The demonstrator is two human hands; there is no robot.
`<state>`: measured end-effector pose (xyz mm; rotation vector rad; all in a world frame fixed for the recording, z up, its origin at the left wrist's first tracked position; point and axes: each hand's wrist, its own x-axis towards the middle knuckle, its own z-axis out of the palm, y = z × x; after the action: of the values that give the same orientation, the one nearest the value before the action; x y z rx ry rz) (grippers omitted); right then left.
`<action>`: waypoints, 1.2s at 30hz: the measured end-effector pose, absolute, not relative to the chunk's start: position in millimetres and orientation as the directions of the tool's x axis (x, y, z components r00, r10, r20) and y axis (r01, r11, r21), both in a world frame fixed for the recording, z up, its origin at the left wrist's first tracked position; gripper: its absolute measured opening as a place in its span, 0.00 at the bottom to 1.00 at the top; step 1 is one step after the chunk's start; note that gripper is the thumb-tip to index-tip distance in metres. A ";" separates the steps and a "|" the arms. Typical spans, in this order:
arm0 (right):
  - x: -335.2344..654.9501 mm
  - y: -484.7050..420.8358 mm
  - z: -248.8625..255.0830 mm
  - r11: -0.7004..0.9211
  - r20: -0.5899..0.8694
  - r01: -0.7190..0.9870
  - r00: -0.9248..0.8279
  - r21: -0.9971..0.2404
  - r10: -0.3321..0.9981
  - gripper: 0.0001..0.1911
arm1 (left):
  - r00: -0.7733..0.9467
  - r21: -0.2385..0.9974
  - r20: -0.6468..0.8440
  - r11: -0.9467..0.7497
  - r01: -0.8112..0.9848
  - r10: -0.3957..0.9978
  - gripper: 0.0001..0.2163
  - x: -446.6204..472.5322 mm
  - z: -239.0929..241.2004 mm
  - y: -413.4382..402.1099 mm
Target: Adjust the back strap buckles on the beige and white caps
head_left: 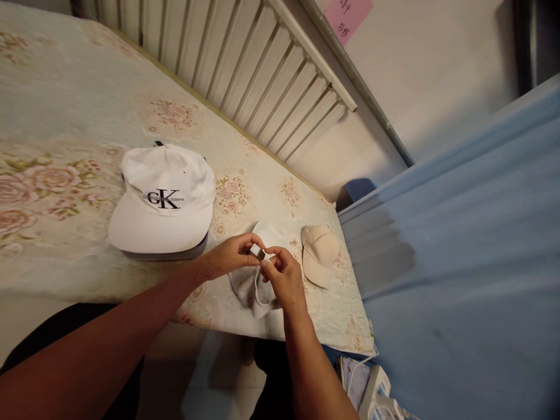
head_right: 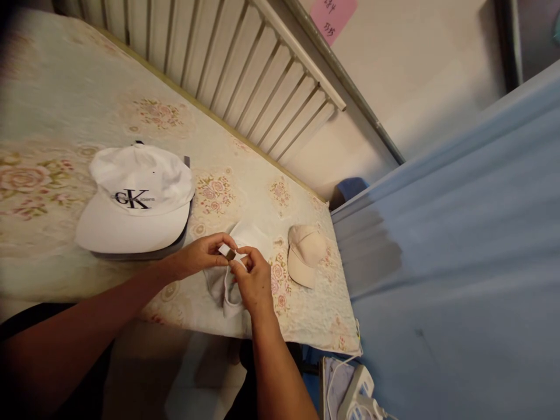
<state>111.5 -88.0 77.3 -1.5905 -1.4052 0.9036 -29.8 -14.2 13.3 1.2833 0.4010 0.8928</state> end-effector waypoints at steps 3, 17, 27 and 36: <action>109.3 -92.4 80.9 0.019 0.108 0.589 0.117 -0.808 0.987 0.11 | 0.609 0.928 0.218 0.032 -0.372 0.762 0.13 -29.2 12.0 -15.0; 113.1 -94.2 71.8 0.125 0.210 0.706 0.034 -0.697 0.977 0.09 | 0.634 0.956 0.257 -0.098 -0.276 0.729 0.14 -41.8 17.3 -13.7; 114.2 -96.0 73.7 0.122 0.200 0.756 0.012 -0.643 0.980 0.07 | 0.658 0.967 0.190 -0.024 -0.252 0.729 0.13 -41.0 16.3 -15.7; 128.7 -102.4 74.5 0.116 0.202 0.739 0.028 -0.664 0.979 0.04 | 0.689 0.986 0.156 -0.073 -0.149 0.708 0.14 -50.1 22.4 -6.2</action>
<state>128.7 -102.4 74.5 -1.6744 -1.7626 0.4837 -50.1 -6.2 22.4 1.4858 0.4870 0.7540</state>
